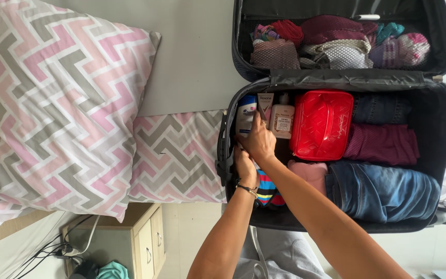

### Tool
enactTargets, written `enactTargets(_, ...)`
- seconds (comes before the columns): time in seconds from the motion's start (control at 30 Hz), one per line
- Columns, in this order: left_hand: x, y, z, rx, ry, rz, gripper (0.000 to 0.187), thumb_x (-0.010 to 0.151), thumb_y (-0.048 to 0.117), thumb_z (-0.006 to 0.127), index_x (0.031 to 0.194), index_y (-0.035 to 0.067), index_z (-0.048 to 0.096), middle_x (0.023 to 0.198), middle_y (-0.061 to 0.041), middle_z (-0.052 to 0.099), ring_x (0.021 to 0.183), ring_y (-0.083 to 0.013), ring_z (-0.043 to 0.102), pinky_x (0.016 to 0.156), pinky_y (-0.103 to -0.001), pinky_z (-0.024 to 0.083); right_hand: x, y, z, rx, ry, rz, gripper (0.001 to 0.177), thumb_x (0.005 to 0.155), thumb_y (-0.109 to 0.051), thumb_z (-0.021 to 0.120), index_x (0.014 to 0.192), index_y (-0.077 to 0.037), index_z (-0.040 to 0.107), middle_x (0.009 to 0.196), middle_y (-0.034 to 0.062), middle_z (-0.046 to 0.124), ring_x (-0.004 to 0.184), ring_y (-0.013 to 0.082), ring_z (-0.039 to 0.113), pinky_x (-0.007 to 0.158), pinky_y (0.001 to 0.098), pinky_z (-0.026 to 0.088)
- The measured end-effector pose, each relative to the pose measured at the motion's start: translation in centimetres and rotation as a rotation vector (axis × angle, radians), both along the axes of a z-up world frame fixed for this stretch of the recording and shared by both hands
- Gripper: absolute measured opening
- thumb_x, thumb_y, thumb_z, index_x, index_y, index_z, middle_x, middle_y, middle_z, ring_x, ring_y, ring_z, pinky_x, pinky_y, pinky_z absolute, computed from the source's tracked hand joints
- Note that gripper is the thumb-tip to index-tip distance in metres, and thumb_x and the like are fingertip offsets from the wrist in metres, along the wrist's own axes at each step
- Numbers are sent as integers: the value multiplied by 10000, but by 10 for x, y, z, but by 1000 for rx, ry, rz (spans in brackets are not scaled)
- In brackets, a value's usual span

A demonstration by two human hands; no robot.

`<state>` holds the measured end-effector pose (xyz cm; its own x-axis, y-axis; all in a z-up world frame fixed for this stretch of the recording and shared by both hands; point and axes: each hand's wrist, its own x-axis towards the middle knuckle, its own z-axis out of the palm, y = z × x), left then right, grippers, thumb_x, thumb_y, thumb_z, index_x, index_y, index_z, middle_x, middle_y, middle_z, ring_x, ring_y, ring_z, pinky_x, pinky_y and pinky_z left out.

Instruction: The recorder is packing various toiletries and items into a suitcase on a bed.

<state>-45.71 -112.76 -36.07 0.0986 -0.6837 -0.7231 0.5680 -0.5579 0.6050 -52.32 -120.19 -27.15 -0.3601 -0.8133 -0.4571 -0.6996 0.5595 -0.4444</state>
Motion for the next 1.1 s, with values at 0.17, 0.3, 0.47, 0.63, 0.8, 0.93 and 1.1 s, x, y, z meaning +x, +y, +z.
enactTargets(0.17,2,1,-15,114,46,-16,485,1022,231,442,1473,62,503,1331,-72,518,1179,-199,458,980,-350,380,3,-2,-12,29,35,19,1153,732,-461,831,1574,-5,188,1191,267,650,885,413,716,765,468,593)
enactTargets(0.3,4,-6,-5,202,126,-32,529,1007,360,411,1446,80,505,1470,-79,553,1312,-208,527,1080,-361,408,2,6,-28,-5,100,112,1091,704,-355,839,1525,25,228,1252,255,600,892,393,715,745,463,591)
enactTargets(0.47,10,-10,3,139,135,-107,619,1004,474,449,1463,63,496,1487,-94,543,1332,-223,509,1100,-365,378,0,19,-32,-102,146,202,1012,773,-278,809,1534,60,235,1235,265,591,919,388,702,749,456,586)
enactTargets(0.63,7,-21,30,147,15,-142,655,993,498,496,1524,133,379,1558,-51,449,1403,-206,443,1164,-389,334,2,19,-33,-185,123,165,973,802,-253,791,1542,57,242,1236,264,586,932,385,693,764,447,586)
enactTargets(0.8,5,-25,39,299,108,-96,668,985,522,487,1544,172,380,1581,-23,427,1428,-203,417,1169,-405,319,5,18,-23,-202,86,116,1049,749,-290,818,1529,71,216,1317,293,480,914,406,680,768,458,580)
enactTargets(0.93,5,-24,33,136,150,-98,656,978,501,499,1517,130,443,1547,-88,488,1388,-245,465,1140,-404,358,4,12,-21,-325,94,97,978,784,-308,803,1506,56,253,1382,315,425,897,402,682,737,444,587)
enactTargets(1.1,3,-22,42,20,57,-181,602,981,361,554,1519,126,422,1534,-55,480,1379,-195,454,1143,-371,344,-10,23,-6,-341,62,122,896,818,-346,772,1520,-8,331,1382,254,449,1082,433,614,847,476,557)
